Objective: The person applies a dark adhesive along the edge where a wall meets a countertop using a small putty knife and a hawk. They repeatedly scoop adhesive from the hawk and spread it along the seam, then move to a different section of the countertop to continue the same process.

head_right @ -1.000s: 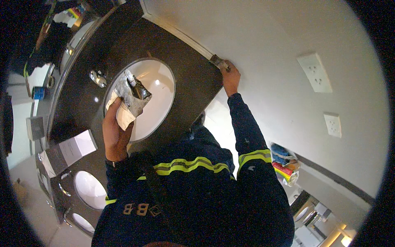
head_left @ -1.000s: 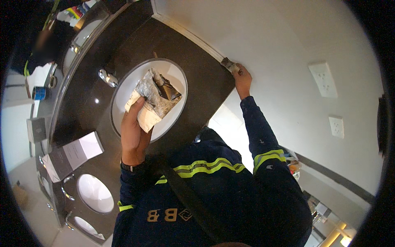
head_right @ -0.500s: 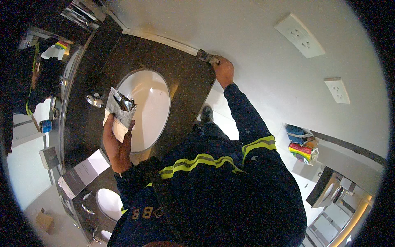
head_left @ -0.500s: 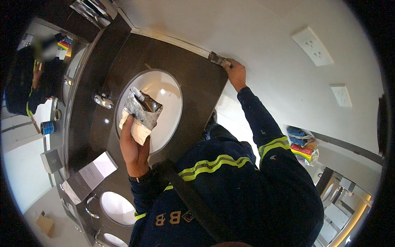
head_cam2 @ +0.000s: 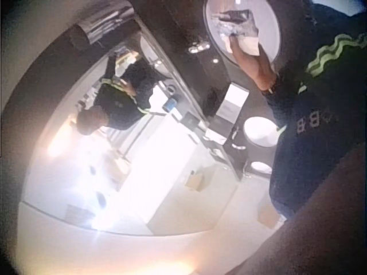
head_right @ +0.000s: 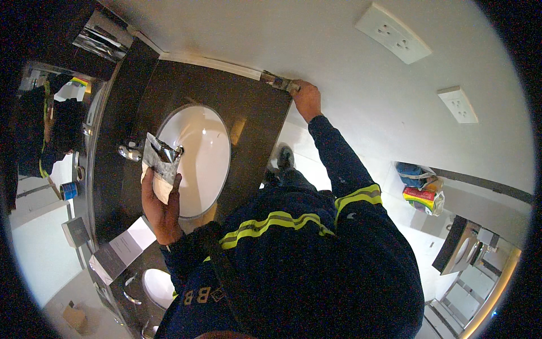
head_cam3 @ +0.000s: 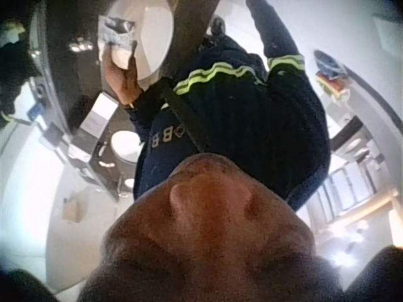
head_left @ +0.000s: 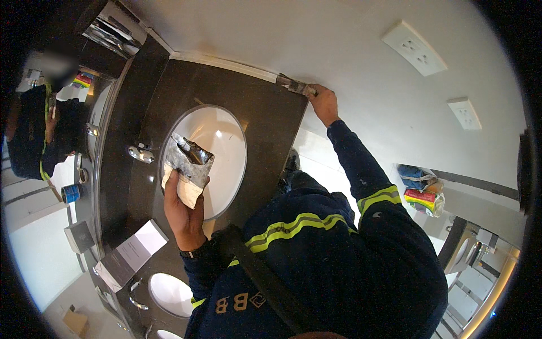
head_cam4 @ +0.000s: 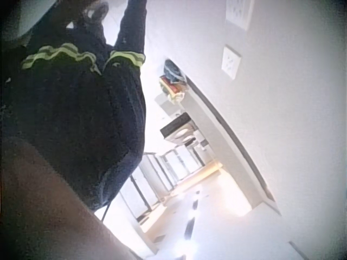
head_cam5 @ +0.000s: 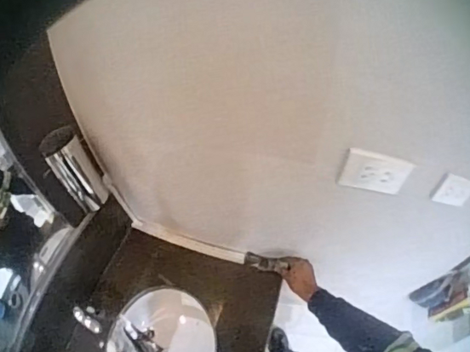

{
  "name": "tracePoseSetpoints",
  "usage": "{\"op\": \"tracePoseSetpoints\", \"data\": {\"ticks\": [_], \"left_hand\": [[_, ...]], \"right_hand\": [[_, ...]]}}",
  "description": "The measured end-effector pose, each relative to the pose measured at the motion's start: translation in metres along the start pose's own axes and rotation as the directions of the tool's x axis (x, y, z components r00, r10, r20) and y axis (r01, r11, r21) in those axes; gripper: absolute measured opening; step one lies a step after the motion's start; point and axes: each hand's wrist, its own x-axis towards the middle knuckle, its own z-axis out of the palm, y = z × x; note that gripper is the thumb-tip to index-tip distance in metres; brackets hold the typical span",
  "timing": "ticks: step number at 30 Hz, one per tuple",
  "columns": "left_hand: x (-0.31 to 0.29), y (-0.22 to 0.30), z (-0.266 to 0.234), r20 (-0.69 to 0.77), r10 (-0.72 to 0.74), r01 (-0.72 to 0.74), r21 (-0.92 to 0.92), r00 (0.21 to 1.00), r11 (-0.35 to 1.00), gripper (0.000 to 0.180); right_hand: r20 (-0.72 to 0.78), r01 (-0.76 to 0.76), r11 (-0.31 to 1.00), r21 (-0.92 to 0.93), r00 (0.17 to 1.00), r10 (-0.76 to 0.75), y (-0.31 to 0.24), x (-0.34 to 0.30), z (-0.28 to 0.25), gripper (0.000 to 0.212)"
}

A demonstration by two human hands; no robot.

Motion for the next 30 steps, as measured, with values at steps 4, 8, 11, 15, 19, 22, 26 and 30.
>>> {"op": "tracePoseSetpoints", "data": {"ticks": [4, 8, 11, 15, 19, 22, 26, 30], "left_hand": [[-0.002, -0.002, 0.009, -0.014, 0.029, -0.028, 0.063, 0.999, 0.998, 0.037], [-0.002, -0.001, 0.007, 0.015, 0.034, -0.035, 0.085, 0.999, 0.996, 0.036], [-0.001, -0.003, 0.005, 0.022, 0.074, -0.077, 0.154, 0.997, 0.985, 0.035], [-0.001, -0.004, 0.004, 0.05, 0.075, -0.081, 0.135, 0.996, 0.987, 0.034], [-0.002, -0.003, 0.01, 0.019, 0.049, -0.052, 0.13, 0.999, 0.99, 0.038], [-0.003, -0.001, 0.024, 0.012, -0.039, 0.039, 0.011, 0.999, 0.999, 0.051], [0.006, -0.013, 0.042, 0.094, -0.095, 0.095, -0.001, 0.991, 0.995, 0.055], [0.015, -0.03, 0.065, 0.51, 0.182, -0.529, 0.7, 0.841, 0.481, 0.058]], "right_hand": [[-0.013, 0.023, 0.998, -0.055, 1.0, -0.024, 0.011, -0.002, 0.002, 0.031], [0.001, 0.011, 0.997, -0.078, 1.0, -0.011, 0.018, -0.005, 0.0, 0.03], [0.001, 0.015, 0.998, -0.056, 1.0, -0.015, 0.016, -0.007, -0.006, 0.03], [0.015, -0.004, 1.0, -0.025, 1.0, 0.005, 0.009, -0.01, -0.017, 0.029], [-0.026, -0.086, 0.979, 0.183, 0.995, 0.092, -0.006, -0.02, -0.034, 0.028], [-0.005, -0.164, 0.91, 0.38, 0.984, 0.18, -0.02, -0.028, -0.053, 0.029], [0.191, -0.279, 0.484, 0.83, 0.956, 0.223, -0.051, -0.04, -0.091, 0.034], [0.347, -0.35, -0.107, 0.931, 0.937, -0.047, -0.089, -0.046, -0.127, 0.038]]}}
